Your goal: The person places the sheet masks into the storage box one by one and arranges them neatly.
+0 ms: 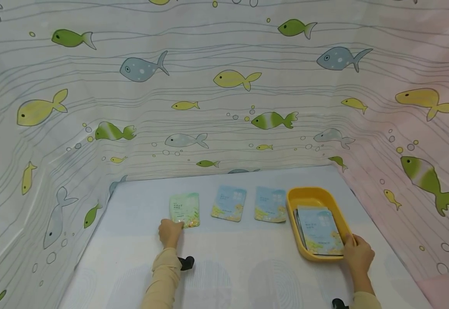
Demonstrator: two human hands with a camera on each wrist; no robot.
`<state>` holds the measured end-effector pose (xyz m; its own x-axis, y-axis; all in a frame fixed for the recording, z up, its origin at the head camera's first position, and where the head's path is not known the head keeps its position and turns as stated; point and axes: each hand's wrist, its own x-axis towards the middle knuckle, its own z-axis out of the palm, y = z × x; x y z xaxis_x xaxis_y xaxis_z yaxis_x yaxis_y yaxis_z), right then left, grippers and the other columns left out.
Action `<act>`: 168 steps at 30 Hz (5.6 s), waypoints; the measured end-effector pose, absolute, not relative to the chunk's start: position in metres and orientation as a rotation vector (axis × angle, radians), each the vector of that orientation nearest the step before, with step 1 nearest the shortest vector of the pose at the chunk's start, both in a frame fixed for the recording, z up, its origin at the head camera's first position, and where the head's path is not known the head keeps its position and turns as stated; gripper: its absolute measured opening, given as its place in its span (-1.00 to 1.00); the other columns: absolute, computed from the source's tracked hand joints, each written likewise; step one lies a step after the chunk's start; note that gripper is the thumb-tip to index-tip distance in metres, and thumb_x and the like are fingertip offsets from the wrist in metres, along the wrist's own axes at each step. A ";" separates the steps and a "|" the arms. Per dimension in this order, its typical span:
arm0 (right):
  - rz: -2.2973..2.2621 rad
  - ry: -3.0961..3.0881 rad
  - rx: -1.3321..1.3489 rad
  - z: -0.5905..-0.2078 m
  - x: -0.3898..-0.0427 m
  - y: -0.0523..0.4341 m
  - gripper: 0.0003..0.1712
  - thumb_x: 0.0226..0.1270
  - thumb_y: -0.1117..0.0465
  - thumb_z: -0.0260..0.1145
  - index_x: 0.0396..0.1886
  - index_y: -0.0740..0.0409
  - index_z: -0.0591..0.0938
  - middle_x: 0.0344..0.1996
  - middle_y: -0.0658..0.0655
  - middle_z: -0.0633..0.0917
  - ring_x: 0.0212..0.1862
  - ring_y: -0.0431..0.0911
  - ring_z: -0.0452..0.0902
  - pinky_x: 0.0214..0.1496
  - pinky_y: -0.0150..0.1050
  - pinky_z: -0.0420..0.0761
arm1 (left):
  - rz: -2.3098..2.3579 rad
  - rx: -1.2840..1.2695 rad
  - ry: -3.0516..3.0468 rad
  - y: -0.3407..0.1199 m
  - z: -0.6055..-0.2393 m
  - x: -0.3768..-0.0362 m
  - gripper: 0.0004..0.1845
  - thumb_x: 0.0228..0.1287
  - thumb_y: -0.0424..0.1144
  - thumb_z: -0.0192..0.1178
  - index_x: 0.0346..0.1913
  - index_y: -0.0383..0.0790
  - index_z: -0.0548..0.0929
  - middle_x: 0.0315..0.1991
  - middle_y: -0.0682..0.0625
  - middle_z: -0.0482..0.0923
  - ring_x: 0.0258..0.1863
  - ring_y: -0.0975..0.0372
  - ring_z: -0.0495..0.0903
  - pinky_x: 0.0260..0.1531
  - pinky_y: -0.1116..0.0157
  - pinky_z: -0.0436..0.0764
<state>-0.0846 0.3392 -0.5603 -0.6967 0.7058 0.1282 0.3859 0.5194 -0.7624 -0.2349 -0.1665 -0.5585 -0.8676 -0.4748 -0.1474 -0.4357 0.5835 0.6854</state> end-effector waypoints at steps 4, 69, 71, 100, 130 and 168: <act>1.024 -2.349 -0.904 -0.559 -0.084 0.337 -0.53 0.43 0.17 -0.01 -0.03 0.57 0.51 -0.09 0.59 0.53 -0.09 0.47 0.40 -0.08 0.25 0.38 | -1.213 0.794 -2.705 -0.170 -0.560 -0.232 -0.71 0.02 -0.33 0.19 -0.28 -0.57 0.54 -0.29 -0.43 0.56 -0.34 -0.16 0.55 -0.44 -0.02 0.51; 1.019 -2.323 -0.939 -0.559 -0.087 0.337 -0.56 0.42 0.20 0.01 -0.03 0.56 0.52 -0.09 0.58 0.53 -0.07 0.47 0.40 -0.06 0.25 0.38 | -2.281 0.175 -1.950 -0.022 -0.509 -0.218 -0.81 0.16 -0.64 0.07 -0.17 -0.74 0.53 -0.37 -0.49 0.58 -0.66 0.27 0.64 -0.51 0.42 0.63; 1.025 -2.322 -0.941 -0.560 -0.086 0.338 -0.56 0.42 0.19 0.01 -0.03 0.56 0.52 -0.08 0.58 0.53 -0.06 0.47 0.40 -0.04 0.26 0.37 | -2.278 0.119 -1.968 -0.015 -0.500 -0.213 -0.81 0.15 -0.66 0.06 -0.17 -0.76 0.52 -0.37 -0.52 0.57 -0.65 0.18 0.66 -0.51 0.38 0.65; 1.041 -2.348 -0.941 -0.562 -0.087 0.340 -0.51 0.45 0.14 -0.02 0.00 0.57 0.50 -0.07 0.58 0.52 -0.06 0.45 0.39 -0.04 0.24 0.37 | -2.303 -0.199 -2.158 0.106 -0.507 -0.178 -0.80 0.18 -0.60 0.06 -0.17 -0.57 0.62 -0.82 -0.01 0.31 -0.58 -0.13 0.65 -0.69 0.38 0.56; 1.030 -2.337 -0.937 -0.564 -0.086 0.338 -0.56 0.41 0.19 0.01 -0.02 0.54 0.51 -0.06 0.58 0.52 -0.05 0.47 0.35 -0.01 0.23 0.29 | -1.827 -0.355 -2.682 0.179 -0.529 -0.158 -0.53 0.18 -0.55 0.07 -0.70 -0.09 0.12 -0.89 0.13 0.14 -0.86 0.41 0.47 -0.88 0.52 0.10; 1.023 -2.325 -0.949 -0.560 -0.086 0.337 -0.54 0.42 0.18 0.00 -0.03 0.55 0.52 -0.07 0.57 0.52 -0.04 0.47 0.37 0.02 0.22 0.31 | -1.264 -0.121 -2.557 0.069 -0.541 -0.190 -0.77 0.04 -0.19 0.39 -0.47 -0.21 0.54 -0.63 0.09 0.43 -0.66 0.34 0.36 -0.68 0.42 0.33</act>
<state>-0.0857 0.3365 -0.5603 -0.6748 0.7304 0.1055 0.4158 0.4944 -0.7633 -0.1897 0.0690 -0.5411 -0.9558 -0.0505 0.2897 0.1995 0.6125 0.7649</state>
